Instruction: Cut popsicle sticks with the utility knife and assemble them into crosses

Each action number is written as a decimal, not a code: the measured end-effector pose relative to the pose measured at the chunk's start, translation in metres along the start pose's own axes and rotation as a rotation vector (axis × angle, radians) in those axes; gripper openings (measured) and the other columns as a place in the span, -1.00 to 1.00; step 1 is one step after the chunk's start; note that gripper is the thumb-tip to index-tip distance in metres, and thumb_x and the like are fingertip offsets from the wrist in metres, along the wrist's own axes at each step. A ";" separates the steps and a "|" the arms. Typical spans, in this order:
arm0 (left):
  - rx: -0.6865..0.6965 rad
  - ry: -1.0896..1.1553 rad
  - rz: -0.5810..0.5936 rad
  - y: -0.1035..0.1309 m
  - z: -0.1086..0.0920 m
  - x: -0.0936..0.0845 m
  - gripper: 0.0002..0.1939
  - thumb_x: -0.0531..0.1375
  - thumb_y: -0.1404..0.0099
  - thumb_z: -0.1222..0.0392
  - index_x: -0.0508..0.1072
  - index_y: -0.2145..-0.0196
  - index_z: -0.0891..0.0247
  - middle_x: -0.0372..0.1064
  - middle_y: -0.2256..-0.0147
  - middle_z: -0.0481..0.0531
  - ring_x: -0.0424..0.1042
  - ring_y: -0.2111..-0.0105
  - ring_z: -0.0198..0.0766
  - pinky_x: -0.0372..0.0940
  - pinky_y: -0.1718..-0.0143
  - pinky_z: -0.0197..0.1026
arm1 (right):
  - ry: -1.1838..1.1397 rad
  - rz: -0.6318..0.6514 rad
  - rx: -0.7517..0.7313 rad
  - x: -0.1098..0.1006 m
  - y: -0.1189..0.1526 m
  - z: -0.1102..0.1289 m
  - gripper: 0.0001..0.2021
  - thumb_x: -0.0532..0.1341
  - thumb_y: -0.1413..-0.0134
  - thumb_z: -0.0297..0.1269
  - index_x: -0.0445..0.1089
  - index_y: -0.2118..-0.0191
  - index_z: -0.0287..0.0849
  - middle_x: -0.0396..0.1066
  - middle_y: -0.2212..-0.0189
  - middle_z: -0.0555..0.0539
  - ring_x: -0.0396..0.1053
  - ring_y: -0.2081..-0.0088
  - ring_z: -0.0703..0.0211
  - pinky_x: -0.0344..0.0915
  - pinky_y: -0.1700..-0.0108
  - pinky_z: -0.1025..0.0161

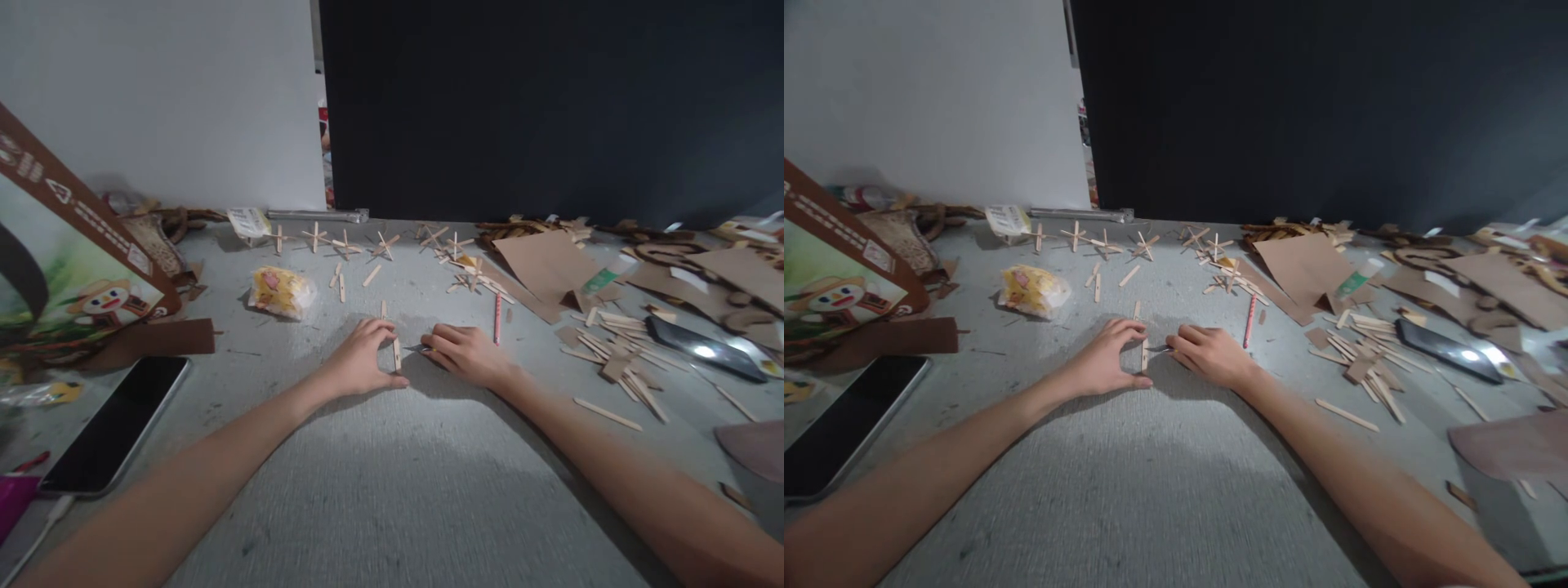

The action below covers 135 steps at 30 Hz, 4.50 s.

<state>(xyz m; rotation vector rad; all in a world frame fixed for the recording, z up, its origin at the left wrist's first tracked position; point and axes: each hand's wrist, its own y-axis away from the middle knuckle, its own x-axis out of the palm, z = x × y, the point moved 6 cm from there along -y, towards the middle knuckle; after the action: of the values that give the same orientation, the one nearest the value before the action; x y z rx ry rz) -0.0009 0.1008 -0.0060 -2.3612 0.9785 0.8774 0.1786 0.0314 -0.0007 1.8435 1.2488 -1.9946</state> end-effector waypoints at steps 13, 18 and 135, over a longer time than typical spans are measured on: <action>-0.061 0.191 0.047 0.003 -0.001 0.002 -0.18 0.54 0.00 0.27 0.33 -0.18 0.12 0.52 0.22 0.00 0.52 0.07 -0.03 0.31 -0.16 0.10 | -0.017 -0.024 -0.156 -0.008 -0.006 0.006 -0.73 0.00 -0.55 -0.30 0.46 0.03 -0.18 0.47 0.33 -0.12 0.40 0.34 0.12 0.31 0.27 0.19; -0.057 0.314 0.124 0.005 0.000 0.009 -0.20 0.44 -0.12 0.34 0.22 -0.24 0.10 0.46 0.45 -0.16 0.52 0.23 -0.15 0.33 -0.03 -0.04 | -0.085 -0.099 -0.141 -0.012 -0.008 0.006 -0.75 0.03 -0.51 -0.39 0.46 -0.01 -0.18 0.52 0.24 -0.18 0.44 0.26 0.09 0.38 0.20 0.15; -0.060 0.307 0.083 0.010 0.004 0.013 -0.70 0.19 -0.28 0.35 0.37 0.04 0.14 0.49 0.43 -0.11 0.45 0.40 -0.26 0.27 0.23 -0.21 | -0.235 -0.115 -0.013 0.001 -0.024 0.021 -0.73 0.04 -0.45 -0.50 0.48 0.05 -0.14 0.50 0.24 -0.16 0.39 0.22 0.07 0.28 0.16 0.15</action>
<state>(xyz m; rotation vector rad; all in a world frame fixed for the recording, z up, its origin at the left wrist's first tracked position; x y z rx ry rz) -0.0030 0.0905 -0.0189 -2.5737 1.1894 0.5893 0.1477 0.0335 0.0078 1.5079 1.3192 -2.1803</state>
